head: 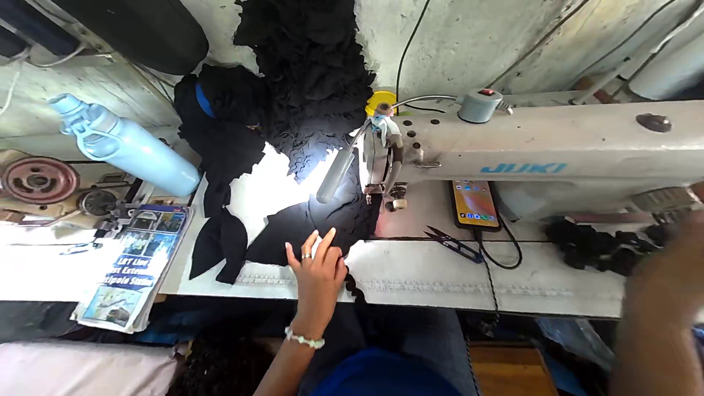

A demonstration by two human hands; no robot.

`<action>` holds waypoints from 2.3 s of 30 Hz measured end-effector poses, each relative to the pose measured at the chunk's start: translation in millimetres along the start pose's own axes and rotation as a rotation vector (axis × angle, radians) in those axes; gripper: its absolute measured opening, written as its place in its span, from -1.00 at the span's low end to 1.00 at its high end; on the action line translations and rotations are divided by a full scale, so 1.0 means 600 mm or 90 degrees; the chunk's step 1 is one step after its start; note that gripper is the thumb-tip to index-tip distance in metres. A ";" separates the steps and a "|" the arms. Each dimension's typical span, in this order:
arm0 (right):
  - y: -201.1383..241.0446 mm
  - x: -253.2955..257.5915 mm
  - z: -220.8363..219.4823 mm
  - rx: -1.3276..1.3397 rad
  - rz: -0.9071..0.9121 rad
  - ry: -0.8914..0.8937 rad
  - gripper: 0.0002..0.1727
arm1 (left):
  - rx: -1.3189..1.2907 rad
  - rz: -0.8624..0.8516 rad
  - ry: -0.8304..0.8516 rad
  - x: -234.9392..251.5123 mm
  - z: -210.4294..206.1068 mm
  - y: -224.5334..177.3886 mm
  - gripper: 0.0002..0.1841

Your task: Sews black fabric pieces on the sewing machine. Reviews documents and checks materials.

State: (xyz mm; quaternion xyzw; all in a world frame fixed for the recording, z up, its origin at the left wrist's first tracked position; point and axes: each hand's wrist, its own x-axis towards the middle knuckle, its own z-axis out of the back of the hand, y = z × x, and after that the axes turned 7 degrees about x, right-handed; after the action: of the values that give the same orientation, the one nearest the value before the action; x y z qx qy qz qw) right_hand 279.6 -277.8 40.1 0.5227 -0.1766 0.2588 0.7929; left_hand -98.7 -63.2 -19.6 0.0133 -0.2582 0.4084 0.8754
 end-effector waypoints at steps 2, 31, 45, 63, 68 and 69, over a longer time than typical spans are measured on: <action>0.051 -0.081 -0.027 0.033 0.170 0.135 -0.61 | -0.001 0.010 -0.019 -0.026 0.013 0.002 -0.89; 0.224 -0.282 -0.256 0.067 0.488 0.456 -0.72 | -0.873 0.442 0.351 0.052 0.065 -0.008 -0.62; 0.201 -0.294 -0.256 0.078 0.498 0.480 -0.60 | -0.866 0.413 0.401 0.026 0.071 0.016 -0.43; 0.158 -0.163 -0.273 -0.085 0.400 0.556 -0.79 | -0.123 -0.118 0.133 0.085 -0.025 0.022 -0.79; 0.167 -0.195 -0.154 -0.074 0.353 0.688 -0.87 | -0.233 -0.145 0.304 0.022 0.042 0.031 -0.81; 0.168 -0.199 -0.134 -0.066 0.334 0.727 -0.85 | -0.266 -0.143 0.343 0.010 0.057 0.032 -0.80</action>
State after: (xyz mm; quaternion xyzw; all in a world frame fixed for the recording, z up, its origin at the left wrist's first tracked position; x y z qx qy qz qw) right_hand 124.5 -198.6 17.6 0.2023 0.1401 0.6744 0.6962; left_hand -124.4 -54.4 9.4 -0.2457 -0.0930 0.2371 0.9353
